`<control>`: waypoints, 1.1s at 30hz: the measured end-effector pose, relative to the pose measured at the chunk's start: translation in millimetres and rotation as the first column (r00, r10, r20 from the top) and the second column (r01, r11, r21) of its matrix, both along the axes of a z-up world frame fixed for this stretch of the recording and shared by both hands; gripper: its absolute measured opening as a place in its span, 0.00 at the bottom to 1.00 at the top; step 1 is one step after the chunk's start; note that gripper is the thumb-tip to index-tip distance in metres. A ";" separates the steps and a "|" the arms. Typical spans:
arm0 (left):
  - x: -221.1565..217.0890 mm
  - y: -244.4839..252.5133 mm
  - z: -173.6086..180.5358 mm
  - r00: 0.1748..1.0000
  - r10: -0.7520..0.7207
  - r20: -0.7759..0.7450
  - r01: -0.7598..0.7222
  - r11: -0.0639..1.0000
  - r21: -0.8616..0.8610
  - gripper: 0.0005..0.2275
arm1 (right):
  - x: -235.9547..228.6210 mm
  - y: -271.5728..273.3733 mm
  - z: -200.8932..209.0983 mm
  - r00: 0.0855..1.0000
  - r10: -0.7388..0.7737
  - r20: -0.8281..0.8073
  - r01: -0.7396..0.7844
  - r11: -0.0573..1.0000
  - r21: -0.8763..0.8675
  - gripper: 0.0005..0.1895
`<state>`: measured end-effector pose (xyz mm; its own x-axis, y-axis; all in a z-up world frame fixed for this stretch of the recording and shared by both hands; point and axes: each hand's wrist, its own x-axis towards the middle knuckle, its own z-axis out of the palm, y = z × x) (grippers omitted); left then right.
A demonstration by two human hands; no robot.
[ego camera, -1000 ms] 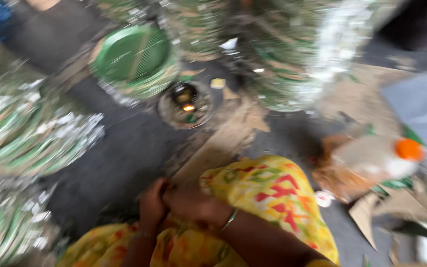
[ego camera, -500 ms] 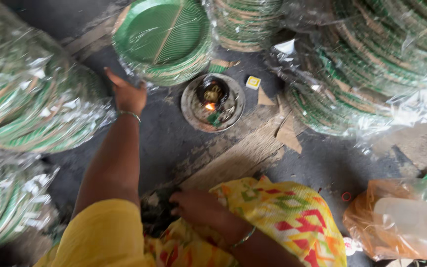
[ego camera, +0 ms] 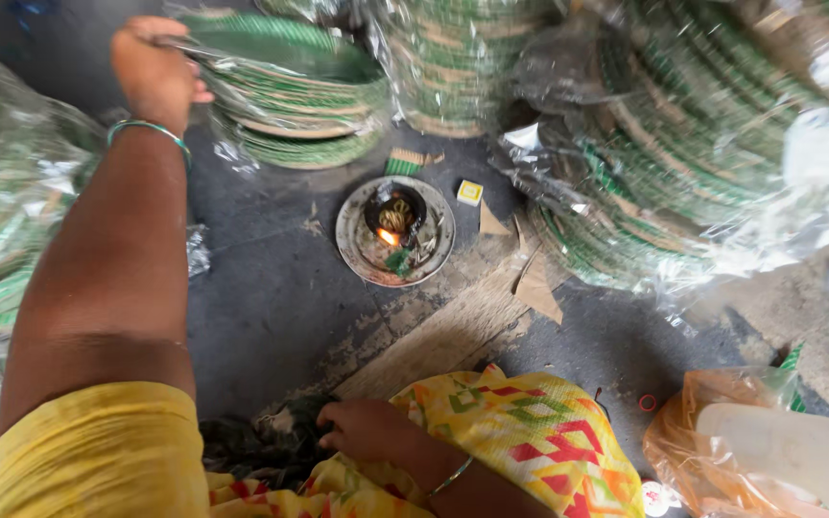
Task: The person sits on the floor and repeatedly wraps stacks of green leaf-patterned plates in clear plastic film. They pick up a stack, wrap it, and place it on a pile, repeating the process throughout the clip.
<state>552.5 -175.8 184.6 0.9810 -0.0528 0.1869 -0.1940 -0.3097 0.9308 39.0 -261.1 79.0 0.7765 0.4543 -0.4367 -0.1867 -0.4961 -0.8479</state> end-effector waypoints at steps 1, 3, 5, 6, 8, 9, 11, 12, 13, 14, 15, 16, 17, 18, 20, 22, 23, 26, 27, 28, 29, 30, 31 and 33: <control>-6.9 -4.3 16.9 0.999 -0.026 -0.031 0.027 0.999 0.032 0.15 | -2.1 0.7 2.9 1.000 0.000 -0.003 0.000 1.000 -0.028 0.21; -19.5 -11.6 49.9 0.998 -0.047 -0.045 0.049 0.998 0.043 0.14 | -2.8 0.1 10.9 0.998 -0.049 0.029 0.051 0.996 -0.069 0.20; -30.6 -12.7 71.8 0.999 -0.032 -0.025 0.032 0.999 0.009 0.13 | -4.6 -0.6 18.0 0.987 -0.137 0.086 0.145 0.986 -0.084 0.20; -36.3 -7.1 77.2 1.000 -0.009 0.005 0.009 1.000 -0.018 0.10 | -9.3 1.3 19.9 0.978 -0.119 0.169 0.135 0.987 -0.087 0.19; -40.6 6.1 85.2 0.998 0.042 0.053 -0.038 0.997 -0.064 0.05 | -17.8 6.0 17.4 0.944 -0.081 0.319 0.114 0.990 -0.088 0.17; -43.7 14.0 86.9 1.000 0.010 -0.005 -0.011 0.998 -0.063 0.07 | -23.4 9.4 14.1 0.960 -0.092 0.265 0.122 0.987 -0.100 0.17; -51.1 23.9 100.5 0.993 -0.056 -0.102 0.048 0.996 -0.075 0.15 | -27.7 11.4 9.5 0.978 -0.116 0.171 0.140 0.981 -0.133 0.16; -60.7 25.1 110.8 0.996 -0.074 -0.040 0.071 0.995 -0.067 0.14 | -27.9 10.8 8.6 0.978 -0.136 0.160 0.155 0.981 -0.116 0.16; -76.8 26.3 123.0 0.995 -0.093 0.022 0.094 0.994 -0.057 0.14 | -28.9 10.7 9.0 0.977 -0.155 0.149 0.170 0.980 -0.099 0.17; -99.2 29.0 138.2 0.990 -0.108 0.085 0.112 0.992 -0.048 0.13 | -31.1 11.4 10.6 0.976 -0.170 0.138 0.182 0.980 -0.083 0.17; -126.8 31.7 156.6 0.978 -0.173 0.120 0.177 0.984 -0.022 0.13 | -34.3 12.8 13.8 0.923 -0.246 0.296 0.257 0.966 0.001 0.16; -157.0 36.2 180.5 0.959 -0.236 0.159 0.238 0.971 0.008 0.13 | -32.6 12.9 19.4 0.836 -0.320 0.445 0.309 0.946 0.099 0.15; -189.3 41.2 206.9 0.935 -0.298 0.195 0.295 0.954 0.041 0.12 | -29.9 12.7 27.3 0.720 -0.393 0.572 0.338 0.919 0.205 0.14; -221.6 47.1 234.5 0.926 -0.329 0.183 0.313 0.943 0.113 0.13 | -23.6 9.6 37.4 0.688 -0.598 0.410 0.341 0.766 0.546 0.16; -283.8 68.1 286.9 0.910 -0.375 0.177 0.335 0.916 0.220 0.12 | -15.5 0.5 60.2 0.617 -0.760 0.203 0.308 0.471 0.827 0.26; -333.4 94.6 327.3 0.893 -0.408 0.189 0.346 0.892 0.290 0.11 | -10.2 -17.9 84.8 0.565 -0.819 0.103 0.424 0.394 0.815 0.42; -348.1 105.3 341.7 0.904 -0.402 0.143 0.354 0.895 0.272 0.11 | -8.5 -25.6 96.9 0.543 -0.840 -0.015 0.553 0.344 0.759 0.52; -368.2 142.7 354.2 0.920 -0.392 0.020 0.375 0.892 0.254 0.13 | -10.9 -28.6 125.5 0.614 -0.769 0.176 0.317 0.444 0.838 0.48; -367.2 153.5 350.2 0.920 -0.391 -0.010 0.378 0.884 0.276 0.15 | -10.3 -24.2 132.5 0.557 -0.816 0.155 0.371 0.411 0.833 0.40; -363.3 165.4 344.6 0.921 -0.387 -0.039 0.381 0.875 0.299 0.17 | -4.4 -18.0 139.0 0.496 -0.858 0.135 0.420 0.373 0.827 0.33; -358.8 178.2 336.5 0.933 -0.343 -0.107 0.359 0.873 0.329 0.17 | 1.5 -11.0 143.6 0.432 -0.894 0.115 0.467 0.331 0.820 0.27; -356.1 191.2 323.9 0.937 -0.295 -0.185 0.344 0.868 0.358 0.18 | 6.0 -5.6 145.3 0.417 -0.907 0.062 0.478 0.277 0.833 0.20; -351.0 203.1 311.5 0.939 -0.244 -0.241 0.317 0.887 0.336 0.17 | 17.0 -3.7 146.7 0.401 -0.916 0.009 0.489 0.222 0.844 0.14; -350.0 232.3 282.1 0.935 -0.174 -0.310 0.270 0.914 0.303 0.15 | 33.6 -2.8 144.0 0.381 -0.925 -0.017 0.509 0.194 0.839 0.06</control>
